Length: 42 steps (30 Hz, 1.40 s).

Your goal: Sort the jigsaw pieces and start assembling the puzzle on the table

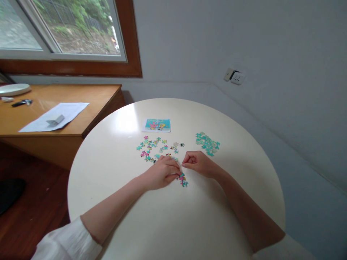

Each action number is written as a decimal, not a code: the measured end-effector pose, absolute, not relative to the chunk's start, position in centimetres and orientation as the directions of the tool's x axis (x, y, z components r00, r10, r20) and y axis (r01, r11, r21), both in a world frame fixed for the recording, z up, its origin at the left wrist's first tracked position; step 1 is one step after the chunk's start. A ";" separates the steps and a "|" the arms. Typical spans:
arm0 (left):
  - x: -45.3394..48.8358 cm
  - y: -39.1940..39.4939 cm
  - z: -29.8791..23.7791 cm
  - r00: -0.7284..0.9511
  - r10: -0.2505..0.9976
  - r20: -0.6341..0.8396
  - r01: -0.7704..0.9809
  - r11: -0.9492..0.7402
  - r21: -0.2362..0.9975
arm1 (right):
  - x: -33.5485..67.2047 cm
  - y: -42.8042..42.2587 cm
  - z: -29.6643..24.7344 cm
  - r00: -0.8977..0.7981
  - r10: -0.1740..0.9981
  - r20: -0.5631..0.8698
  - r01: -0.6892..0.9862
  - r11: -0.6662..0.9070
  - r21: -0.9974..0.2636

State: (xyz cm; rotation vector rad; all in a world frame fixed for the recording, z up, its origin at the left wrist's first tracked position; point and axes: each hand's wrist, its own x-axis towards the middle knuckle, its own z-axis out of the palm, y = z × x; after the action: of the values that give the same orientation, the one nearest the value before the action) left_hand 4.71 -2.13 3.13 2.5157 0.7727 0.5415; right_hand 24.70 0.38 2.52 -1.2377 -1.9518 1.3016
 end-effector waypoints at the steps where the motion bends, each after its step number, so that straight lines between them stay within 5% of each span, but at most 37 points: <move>1: 4.7 -2.3 3.4 0.771 0.594 0.228 0.416 -0.742 0.525 | 24.7 0.4 2.5 -0.476 0.875 -0.084 0.416 0.140 -0.899; 18: 5.6 -3.5 3.8 0.761 0.615 0.205 0.396 -0.692 0.604 | 24.7 0.4 2.2 -0.465 0.883 -0.066 0.380 0.131 -0.915; 24: 5.2 -2.7 3.6 0.336 0.832 0.441 0.339 -0.544 0.768 | 24.1 0.5 1.7 -0.282 0.959 0.029 0.355 0.132 -0.925; 29: 4.1 -1.1 3.9 -0.074 0.930 0.360 0.252 -0.332 0.909 | 23.5 0.5 1.3 -0.179 0.973 0.145 0.348 0.200 -0.916; 42: 3.3 0.4 3.0 -0.221 0.932 0.287 0.145 -0.260 0.955 | 23.5 0.3 1.4 -0.034 0.956 0.291 0.379 0.282 -0.881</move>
State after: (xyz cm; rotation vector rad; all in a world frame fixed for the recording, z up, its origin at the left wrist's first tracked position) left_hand 3.35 0.42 3.03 1.3803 1.3310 1.5478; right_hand 23.47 0.31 1.44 -1.2601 -1.5930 0.7559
